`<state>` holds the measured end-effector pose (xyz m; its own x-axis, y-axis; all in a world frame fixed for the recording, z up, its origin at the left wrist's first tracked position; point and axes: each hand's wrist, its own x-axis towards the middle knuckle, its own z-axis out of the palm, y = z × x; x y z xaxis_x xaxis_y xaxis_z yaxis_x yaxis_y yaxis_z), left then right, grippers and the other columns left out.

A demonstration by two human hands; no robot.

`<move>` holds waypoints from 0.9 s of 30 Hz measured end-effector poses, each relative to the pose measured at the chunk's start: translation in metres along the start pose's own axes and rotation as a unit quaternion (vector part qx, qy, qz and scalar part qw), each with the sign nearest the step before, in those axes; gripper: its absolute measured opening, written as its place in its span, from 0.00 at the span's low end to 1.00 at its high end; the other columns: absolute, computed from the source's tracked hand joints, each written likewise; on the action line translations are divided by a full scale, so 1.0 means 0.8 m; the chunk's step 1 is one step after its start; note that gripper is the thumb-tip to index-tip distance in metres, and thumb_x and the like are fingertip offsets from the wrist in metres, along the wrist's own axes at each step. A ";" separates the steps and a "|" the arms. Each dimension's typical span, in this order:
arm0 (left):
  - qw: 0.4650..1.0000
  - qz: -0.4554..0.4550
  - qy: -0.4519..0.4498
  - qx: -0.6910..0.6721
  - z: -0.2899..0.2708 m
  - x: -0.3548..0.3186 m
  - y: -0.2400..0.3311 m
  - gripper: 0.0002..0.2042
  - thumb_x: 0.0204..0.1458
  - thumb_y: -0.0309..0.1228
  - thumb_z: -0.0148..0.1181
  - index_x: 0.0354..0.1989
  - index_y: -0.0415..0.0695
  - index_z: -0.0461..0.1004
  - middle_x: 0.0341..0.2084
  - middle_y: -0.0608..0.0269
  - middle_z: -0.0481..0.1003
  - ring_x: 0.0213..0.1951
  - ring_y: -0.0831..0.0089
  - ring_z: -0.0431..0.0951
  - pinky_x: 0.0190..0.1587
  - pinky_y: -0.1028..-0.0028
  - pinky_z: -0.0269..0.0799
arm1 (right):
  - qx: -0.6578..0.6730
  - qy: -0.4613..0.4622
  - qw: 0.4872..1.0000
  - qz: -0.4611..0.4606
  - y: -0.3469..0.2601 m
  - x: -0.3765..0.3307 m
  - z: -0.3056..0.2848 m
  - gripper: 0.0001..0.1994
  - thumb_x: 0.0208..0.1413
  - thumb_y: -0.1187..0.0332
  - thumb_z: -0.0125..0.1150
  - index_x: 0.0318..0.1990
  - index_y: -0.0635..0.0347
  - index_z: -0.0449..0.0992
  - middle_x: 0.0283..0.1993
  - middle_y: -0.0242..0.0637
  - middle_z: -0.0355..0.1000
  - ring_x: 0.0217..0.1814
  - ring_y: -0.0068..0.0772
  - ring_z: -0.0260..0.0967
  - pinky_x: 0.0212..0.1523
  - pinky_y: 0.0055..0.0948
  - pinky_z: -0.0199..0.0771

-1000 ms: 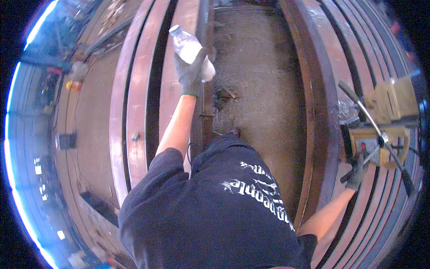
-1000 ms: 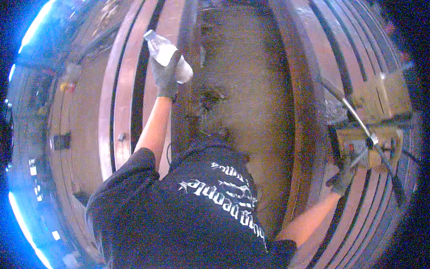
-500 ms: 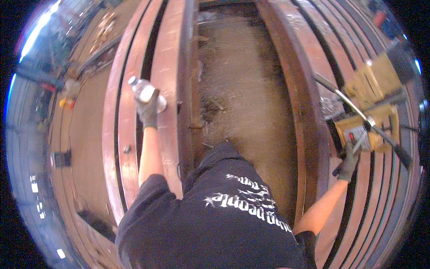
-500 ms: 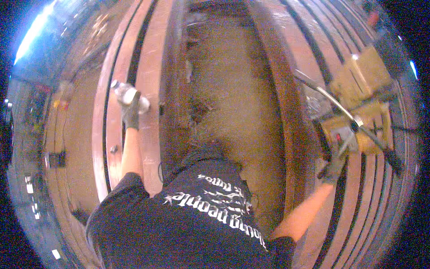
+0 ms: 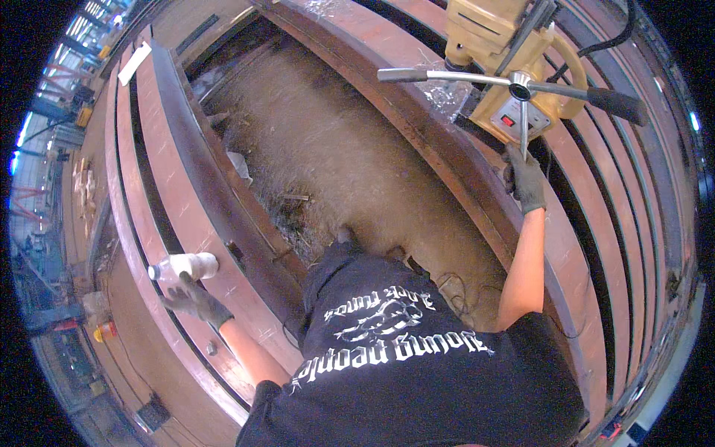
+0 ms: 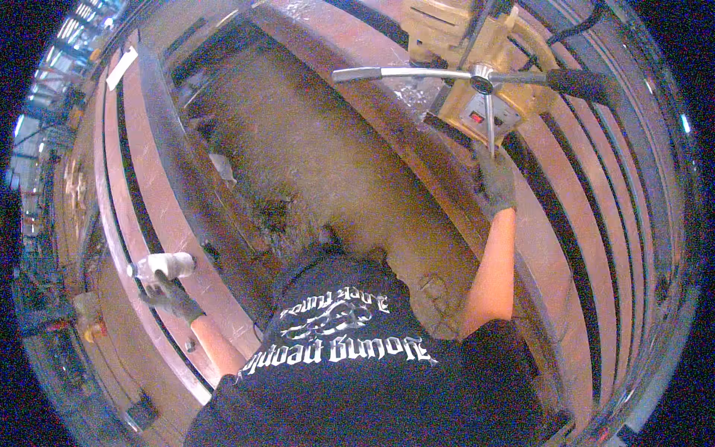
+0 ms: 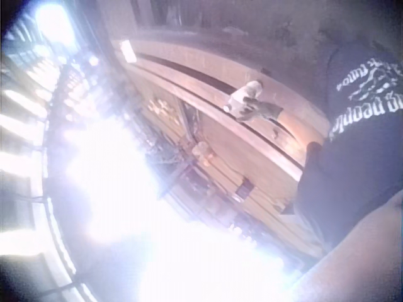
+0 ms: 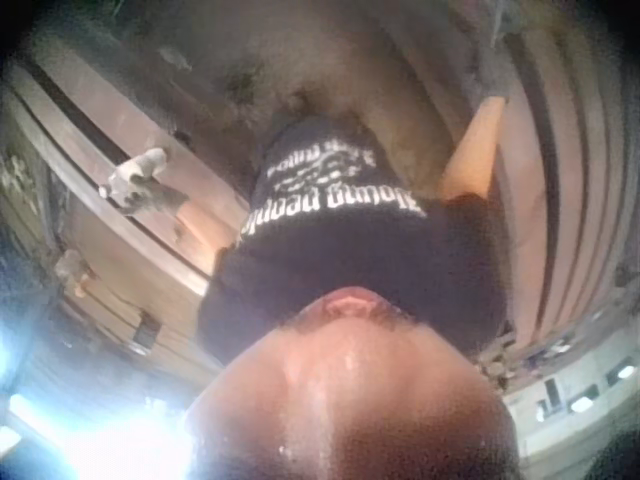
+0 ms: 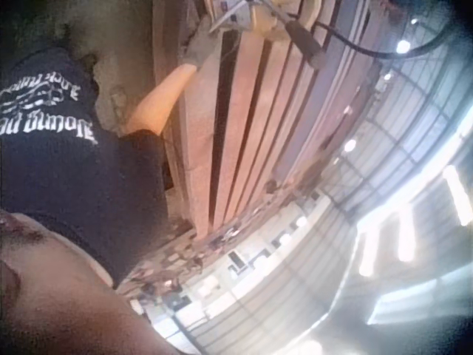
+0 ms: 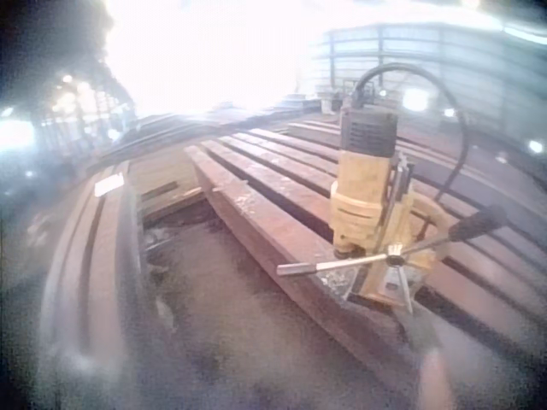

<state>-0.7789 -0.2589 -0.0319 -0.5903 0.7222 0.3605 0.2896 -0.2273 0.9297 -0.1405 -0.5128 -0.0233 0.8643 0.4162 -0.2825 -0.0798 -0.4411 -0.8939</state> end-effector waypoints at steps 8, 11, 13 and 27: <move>0.909 0.309 0.173 0.219 0.056 -0.025 0.101 0.45 0.60 0.52 0.65 0.76 0.41 0.49 0.61 0.42 0.70 0.53 0.52 0.77 0.54 0.59 0.77 | 0.011 0.015 0.996 -0.083 0.028 0.020 0.012 0.23 0.63 0.43 0.65 0.37 0.56 0.75 0.16 0.23 0.60 0.12 0.17 0.54 0.13 0.25 0.53; 0.905 0.396 0.081 0.132 0.176 -0.041 0.136 0.39 0.60 0.44 0.65 0.73 0.37 0.55 0.63 0.43 0.68 0.60 0.53 0.72 0.62 0.60 0.70 | 0.016 0.030 0.997 -0.069 0.022 0.013 0.008 0.23 0.63 0.44 0.66 0.40 0.57 0.77 0.16 0.22 0.61 0.12 0.17 0.55 0.13 0.25 0.54; 0.897 0.433 -0.089 -0.014 0.248 -0.107 0.248 0.39 0.54 0.44 0.71 0.68 0.36 0.61 0.59 0.42 0.72 0.58 0.53 0.74 0.61 0.60 0.71 | 0.001 0.039 0.997 -0.069 0.017 0.011 0.010 0.23 0.62 0.44 0.66 0.43 0.59 0.78 0.16 0.22 0.61 0.12 0.17 0.56 0.14 0.24 0.55; 0.592 0.111 -0.644 -0.472 0.598 -0.280 0.511 0.28 0.55 0.28 0.71 0.62 0.35 0.67 0.50 0.55 0.78 0.50 0.71 0.79 0.53 0.70 0.77 | -0.125 0.189 0.973 -0.049 -0.019 -0.029 0.032 0.19 0.60 0.54 0.70 0.43 0.65 0.82 0.28 0.33 0.74 0.32 0.22 0.68 0.34 0.31 0.69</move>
<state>-0.1675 -0.2012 0.2313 0.6227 0.3679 0.6906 -0.6563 -0.2349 0.7170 -0.1721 -0.4954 -0.0123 0.9863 0.1644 -0.0087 0.0953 -0.6131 -0.7843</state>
